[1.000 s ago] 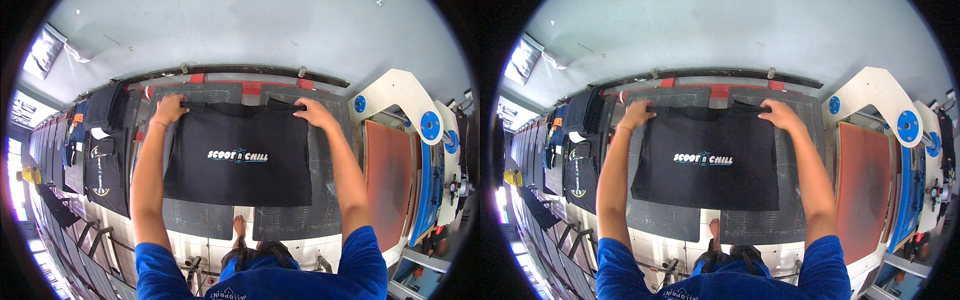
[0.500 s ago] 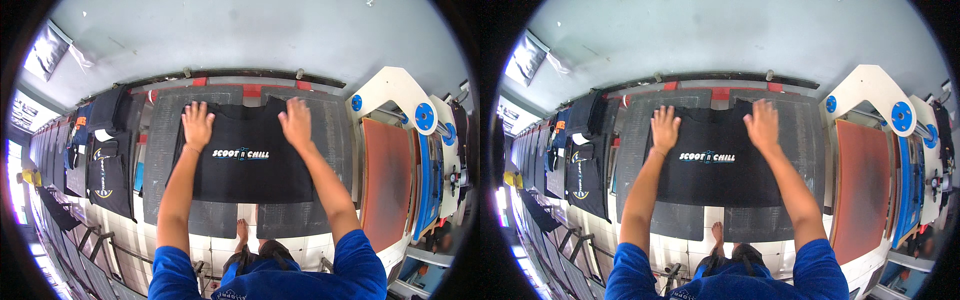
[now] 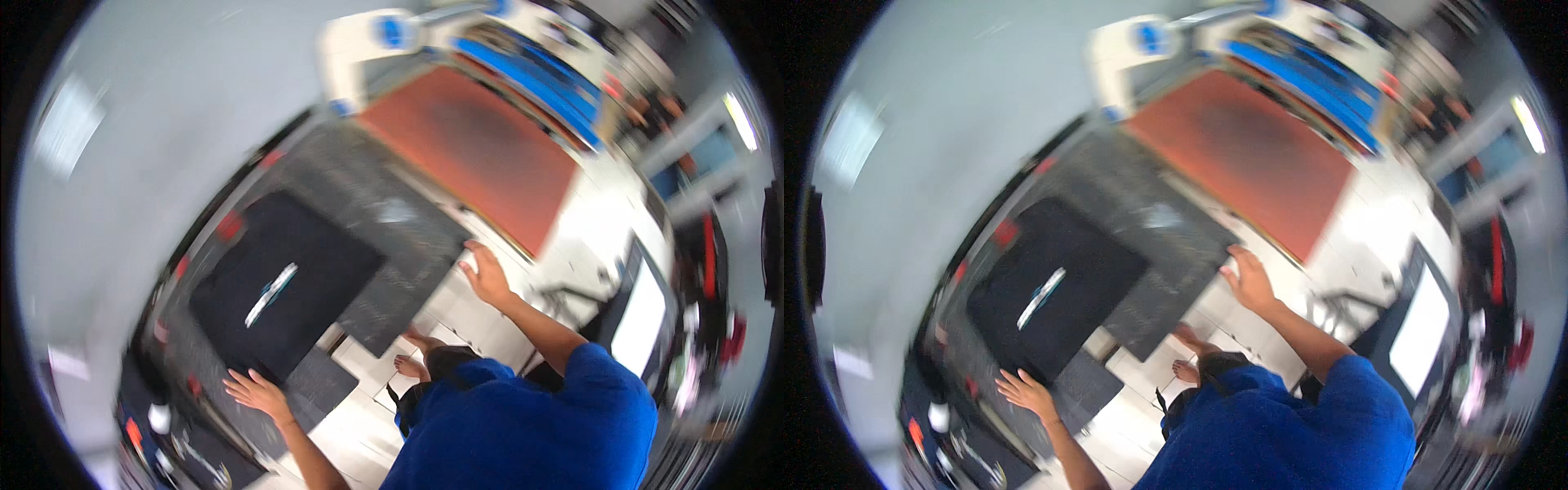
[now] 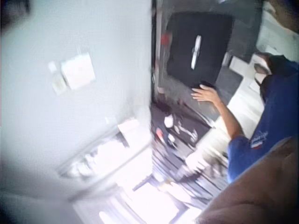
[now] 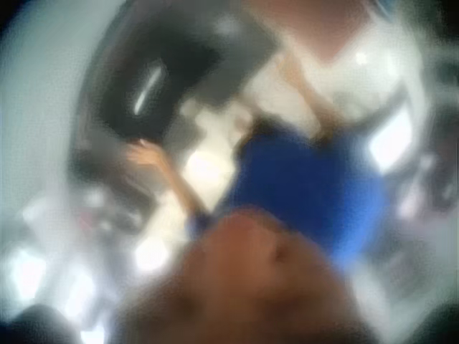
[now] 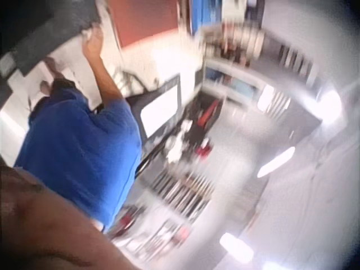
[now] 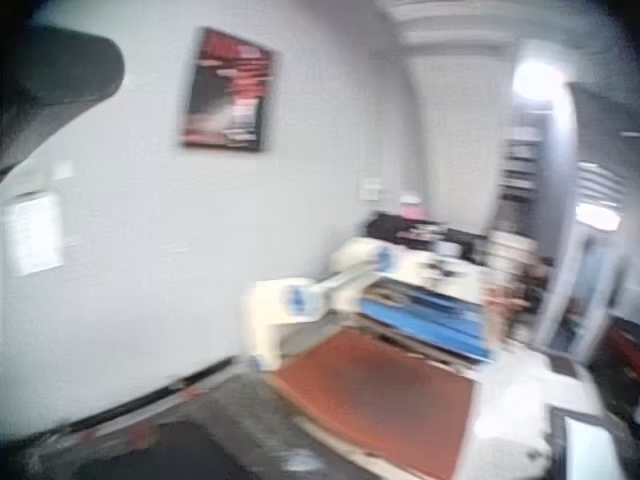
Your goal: The person places black fabric onto a screen printing heat press, aligns a white paper transfer, operates the press, and then uses a heat gun to dry the printed design on several shirts laid out on printing tables.
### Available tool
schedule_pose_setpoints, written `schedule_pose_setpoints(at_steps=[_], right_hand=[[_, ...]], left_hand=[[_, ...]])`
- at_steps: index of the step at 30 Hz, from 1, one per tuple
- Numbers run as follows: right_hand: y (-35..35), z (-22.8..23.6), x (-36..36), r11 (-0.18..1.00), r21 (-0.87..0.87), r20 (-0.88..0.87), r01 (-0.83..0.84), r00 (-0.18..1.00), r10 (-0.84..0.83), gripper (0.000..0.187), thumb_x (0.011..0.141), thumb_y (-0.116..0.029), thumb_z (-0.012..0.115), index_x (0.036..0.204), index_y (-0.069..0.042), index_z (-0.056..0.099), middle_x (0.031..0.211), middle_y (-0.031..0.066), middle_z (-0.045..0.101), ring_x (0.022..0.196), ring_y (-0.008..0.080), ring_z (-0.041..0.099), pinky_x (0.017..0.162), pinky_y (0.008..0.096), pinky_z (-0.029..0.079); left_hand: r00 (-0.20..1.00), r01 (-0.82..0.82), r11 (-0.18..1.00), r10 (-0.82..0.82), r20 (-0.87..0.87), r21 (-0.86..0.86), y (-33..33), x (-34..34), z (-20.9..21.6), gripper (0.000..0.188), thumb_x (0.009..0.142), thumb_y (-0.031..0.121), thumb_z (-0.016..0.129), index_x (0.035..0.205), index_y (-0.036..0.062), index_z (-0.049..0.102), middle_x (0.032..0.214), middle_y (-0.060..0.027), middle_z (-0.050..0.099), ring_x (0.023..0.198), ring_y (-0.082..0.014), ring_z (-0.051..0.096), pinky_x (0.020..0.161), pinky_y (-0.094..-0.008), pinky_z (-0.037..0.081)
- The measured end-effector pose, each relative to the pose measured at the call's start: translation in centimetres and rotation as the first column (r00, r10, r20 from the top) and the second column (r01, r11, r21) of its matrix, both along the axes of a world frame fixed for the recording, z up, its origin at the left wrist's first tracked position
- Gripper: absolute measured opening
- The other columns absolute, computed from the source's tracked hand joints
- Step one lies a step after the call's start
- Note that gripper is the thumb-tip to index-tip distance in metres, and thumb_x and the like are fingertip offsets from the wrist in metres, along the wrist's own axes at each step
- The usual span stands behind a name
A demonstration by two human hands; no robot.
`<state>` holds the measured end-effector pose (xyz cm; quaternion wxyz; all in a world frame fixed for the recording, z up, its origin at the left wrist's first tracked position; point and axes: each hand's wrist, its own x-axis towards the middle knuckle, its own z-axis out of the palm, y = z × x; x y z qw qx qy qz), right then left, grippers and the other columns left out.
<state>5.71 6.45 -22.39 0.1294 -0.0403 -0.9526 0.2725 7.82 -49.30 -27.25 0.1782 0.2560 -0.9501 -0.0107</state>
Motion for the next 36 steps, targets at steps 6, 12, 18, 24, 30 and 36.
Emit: schedule_pose_setpoints(at_steps=[6,12,18,24,30,36], right_hand=[[10.2,-2.0,22.5,0.738,0.005,0.064,0.675,0.736,-0.674,0.041,0.092,-0.025,0.061,0.121,0.003,0.052,0.120,0.0227,0.057,0.114,0.0400,0.053,0.097,0.0451,0.042],[16.5,-3.1,44.9,0.023,0.068,-0.003,0.997,0.023,-1.000,0.044,0.089,-0.026,0.063,0.123,0.001,0.053,0.121,0.0232,0.057,0.114,0.0394,0.053,0.097,0.0451,0.043],[15.7,-1.3,62.7,-0.637,0.310,0.316,0.706,-0.708,-0.631,0.059,0.084,-0.034,0.064,0.131,-0.001,0.049,0.134,0.0225,0.049,0.122,0.0408,0.050,0.100,0.0493,0.043],[17.7,-3.3,68.0,-0.520,0.038,0.183,0.854,-0.517,-0.836,0.047,0.085,-0.027,0.064,0.121,0.003,0.057,0.116,0.0233,0.063,0.110,0.0360,0.060,0.094,0.0425,0.047],[35.8,-2.5,65.8,-0.426,-0.009,0.060,0.904,-0.425,-0.903,0.066,0.080,-0.035,0.072,0.132,-0.001,0.051,0.124,0.0217,0.060,0.115,0.0385,0.056,0.099,0.0438,0.044],[42.0,-0.8,66.3,-0.234,0.291,0.520,0.928,-0.359,-0.775,0.065,0.078,-0.045,0.072,0.127,-0.003,0.059,0.125,0.0159,0.062,0.120,0.0324,0.054,0.099,0.0434,0.043]], left_hand=[[0.499,0.757,0.187,-0.784,-0.369,0.626,27.7,-1.6,2.8,0.029,0.095,0.008,0.050,0.119,-0.0070,0.057,0.124,-0.0225,0.059,0.113,-0.0350,0.057,0.100,-0.0420,0.042],[-0.280,0.067,-0.359,-0.902,-0.328,0.931,49.3,9.7,5.4,0.030,0.097,0.016,0.054,0.121,-0.0002,0.059,0.115,-0.0122,0.065,0.105,-0.0200,0.061,0.093,-0.0327,0.047],[-0.485,-0.080,-0.221,-0.843,-0.231,0.972,63.5,18.7,-4.2,0.035,0.099,0.024,0.053,0.125,0.0003,0.055,0.119,-0.0101,0.063,0.105,-0.0180,0.060,0.090,-0.0321,0.048],[-0.287,-0.125,-0.034,-0.956,-0.069,0.992,75.3,26.7,-7.9,0.045,0.099,0.034,0.053,0.126,-0.0020,0.053,0.122,-0.0153,0.059,0.116,-0.0243,0.054,0.100,-0.0352,0.041],[-0.300,-0.414,0.152,-0.954,0.023,0.898,80.5,28.6,-9.8,0.100,0.086,0.078,0.037,0.154,0.0099,0.009,0.159,-0.0157,0.013,0.147,-0.0287,0.009,0.116,-0.0503,0.003],[-0.332,-0.516,0.267,-0.938,0.098,0.814,82.1,27.1,-11.8,0.114,0.075,0.090,0.025,0.155,0.0131,-0.002,0.162,-0.0112,-0.003,0.149,-0.0299,-0.006,0.115,-0.0506,-0.007]])
